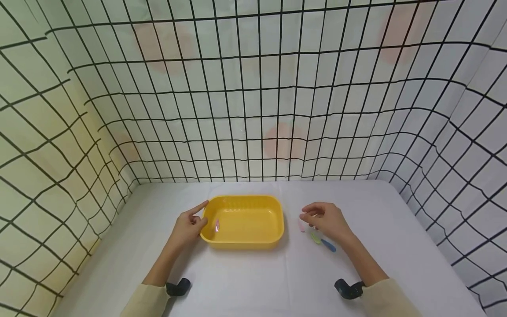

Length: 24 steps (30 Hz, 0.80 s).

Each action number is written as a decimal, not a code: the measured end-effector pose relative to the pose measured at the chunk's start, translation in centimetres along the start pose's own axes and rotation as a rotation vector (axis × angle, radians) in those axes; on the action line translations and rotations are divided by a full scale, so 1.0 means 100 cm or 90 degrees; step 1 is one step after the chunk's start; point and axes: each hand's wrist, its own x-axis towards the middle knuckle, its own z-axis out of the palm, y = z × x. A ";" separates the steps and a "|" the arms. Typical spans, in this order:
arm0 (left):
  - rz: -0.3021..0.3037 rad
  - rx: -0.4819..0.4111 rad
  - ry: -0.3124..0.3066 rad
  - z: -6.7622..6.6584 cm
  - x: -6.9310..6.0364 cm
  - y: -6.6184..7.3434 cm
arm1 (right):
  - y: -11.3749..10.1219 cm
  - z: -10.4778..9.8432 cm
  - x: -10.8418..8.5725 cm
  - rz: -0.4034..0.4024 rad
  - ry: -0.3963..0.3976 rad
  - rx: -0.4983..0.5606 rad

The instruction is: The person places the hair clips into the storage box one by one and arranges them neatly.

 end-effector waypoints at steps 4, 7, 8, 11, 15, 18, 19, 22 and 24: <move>0.001 0.002 0.006 0.000 0.000 0.002 | 0.013 -0.006 -0.007 -0.004 0.002 0.000; -0.001 0.005 0.007 0.000 0.000 0.002 | 0.021 -0.011 -0.014 0.002 0.003 -0.004; -0.002 0.007 0.007 0.000 0.000 0.002 | 0.024 -0.012 -0.017 0.004 0.003 -0.007; -0.005 0.010 0.006 0.001 0.000 0.001 | 0.033 -0.017 -0.024 0.005 0.001 -0.022; -0.007 0.008 0.007 0.001 0.001 0.000 | 0.043 -0.022 -0.035 0.007 -0.005 -0.045; -0.005 0.005 0.008 0.001 0.001 0.000 | 0.051 -0.025 -0.041 0.014 -0.004 -0.055; -0.004 0.005 0.009 0.001 0.000 0.000 | 0.054 -0.026 -0.043 0.013 -0.007 -0.058; -0.004 0.005 0.009 0.001 -0.001 0.000 | 0.062 -0.030 -0.047 0.026 -0.006 -0.066; -0.003 0.003 0.010 0.001 -0.001 0.000 | 0.066 -0.032 -0.049 0.033 -0.008 -0.073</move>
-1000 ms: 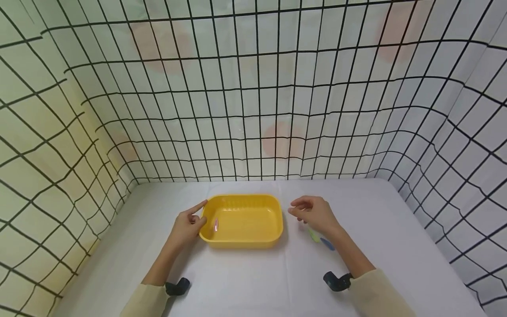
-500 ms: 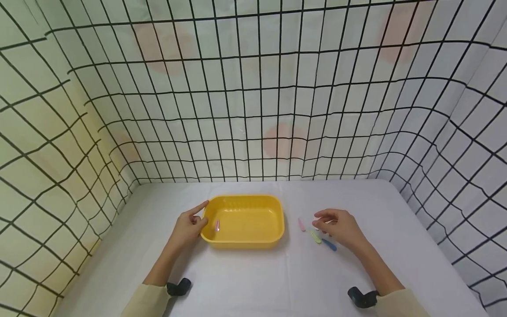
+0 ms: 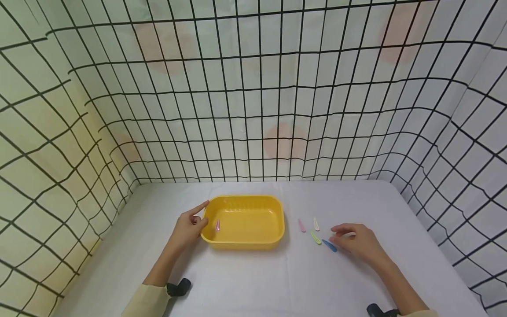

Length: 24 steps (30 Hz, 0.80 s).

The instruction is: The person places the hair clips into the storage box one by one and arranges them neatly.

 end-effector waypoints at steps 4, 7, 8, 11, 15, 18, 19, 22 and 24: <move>0.001 -0.001 -0.003 -0.001 0.000 0.001 | 0.006 0.000 -0.002 0.007 -0.008 -0.018; -0.003 -0.004 -0.004 -0.001 0.000 0.000 | 0.009 0.001 -0.002 0.013 -0.023 -0.018; -0.003 -0.005 -0.004 -0.001 0.000 0.000 | 0.009 0.002 -0.002 0.016 -0.027 -0.015; -0.005 -0.011 -0.001 -0.001 0.000 -0.001 | 0.009 0.004 -0.002 0.017 -0.035 -0.010; -0.001 -0.015 0.000 0.000 0.001 -0.001 | 0.007 0.006 -0.002 0.002 -0.029 -0.023; 0.003 -0.019 -0.003 0.000 0.001 -0.002 | 0.007 0.008 -0.001 -0.016 -0.018 -0.044; 0.003 -0.020 -0.004 0.000 0.001 -0.002 | 0.007 0.009 -0.001 -0.023 -0.015 -0.054; 0.004 -0.024 -0.005 0.000 0.001 -0.002 | 0.007 0.010 -0.001 -0.035 -0.008 -0.076; 0.003 -0.022 -0.005 -0.001 0.001 -0.003 | 0.006 0.011 -0.001 -0.041 -0.005 -0.092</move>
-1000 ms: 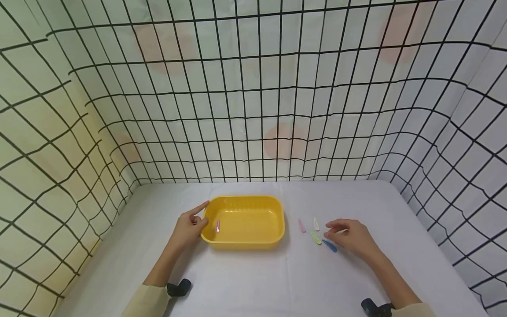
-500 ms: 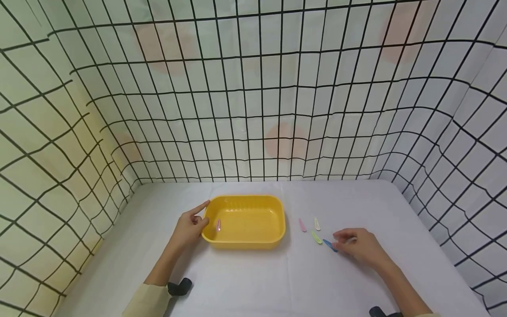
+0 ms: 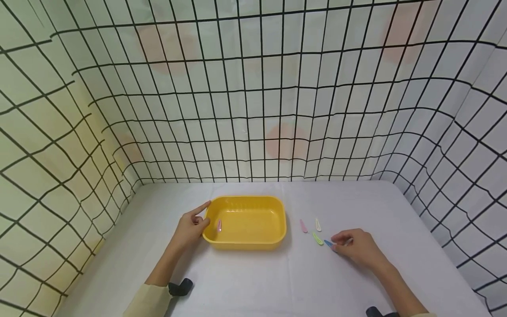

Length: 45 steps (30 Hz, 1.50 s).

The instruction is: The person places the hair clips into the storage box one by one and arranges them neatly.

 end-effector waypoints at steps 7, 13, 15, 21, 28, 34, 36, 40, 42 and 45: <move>0.004 -0.006 -0.002 -0.001 -0.001 0.001 | -0.003 0.002 0.000 -0.010 0.007 -0.039; 0.004 -0.008 -0.002 -0.001 -0.001 0.000 | -0.003 0.000 -0.001 -0.019 0.007 -0.040; 0.003 -0.005 -0.002 -0.001 -0.001 0.000 | -0.002 0.000 -0.001 -0.018 0.011 -0.037; 0.002 0.005 0.002 0.000 -0.002 0.000 | 0.003 -0.001 0.003 0.020 0.002 0.005; 0.004 0.002 -0.001 0.000 -0.002 0.001 | -0.004 -0.005 0.008 0.056 -0.010 0.111; 0.001 0.009 0.003 -0.001 0.000 0.001 | -0.019 -0.009 0.017 0.053 0.003 0.173; 0.000 0.013 0.004 0.000 0.000 0.002 | -0.024 -0.009 0.021 0.049 0.007 0.183; -0.003 0.014 0.003 0.000 0.000 0.002 | -0.035 -0.009 0.028 0.039 0.011 0.199; -0.004 0.015 0.001 0.000 -0.001 0.003 | -0.042 -0.008 0.031 0.034 0.010 0.211; -0.005 0.016 0.000 0.000 -0.001 0.003 | -0.055 -0.006 0.036 0.029 0.009 0.223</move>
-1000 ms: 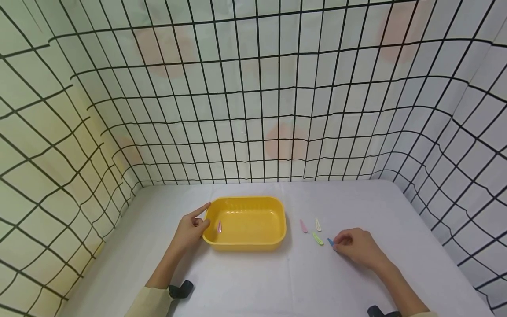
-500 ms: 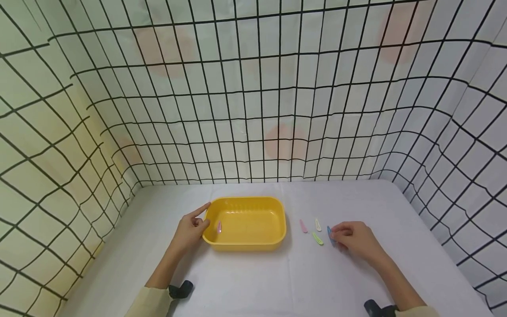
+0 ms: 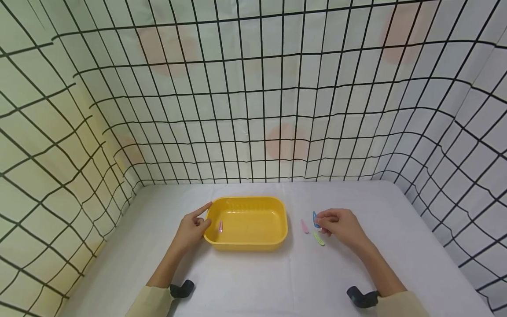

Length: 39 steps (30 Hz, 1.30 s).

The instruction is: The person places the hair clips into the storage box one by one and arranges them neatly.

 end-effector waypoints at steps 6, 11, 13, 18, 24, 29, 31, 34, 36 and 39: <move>0.006 -0.006 -0.001 0.000 0.000 0.000 | -0.020 0.015 0.010 -0.002 -0.003 0.018; 0.006 -0.011 -0.004 0.000 0.000 0.000 | -0.037 0.028 0.020 0.005 -0.008 0.038; 0.006 -0.010 -0.005 0.001 0.000 0.000 | -0.043 0.034 0.025 0.008 -0.009 0.049; 0.009 -0.016 -0.002 0.002 0.000 -0.001 | -0.057 0.050 0.033 -0.005 -0.023 0.083; -0.003 -0.017 0.001 0.003 -0.002 -0.003 | -0.070 0.070 0.044 -0.028 -0.053 0.145; -0.006 -0.012 -0.001 0.002 -0.002 -0.004 | -0.076 0.087 0.051 -0.054 -0.074 0.171; 0.002 -0.011 0.001 0.001 -0.002 -0.003 | -0.079 0.093 0.053 -0.057 -0.075 0.174; 0.013 -0.009 0.002 0.000 -0.001 -0.002 | -0.084 0.102 0.055 -0.053 -0.079 0.174; 0.017 -0.008 0.001 0.000 -0.001 -0.002 | -0.087 0.108 0.056 -0.049 -0.081 0.174; 0.020 -0.005 0.000 0.000 -0.001 -0.001 | -0.090 0.116 0.058 -0.037 -0.085 0.175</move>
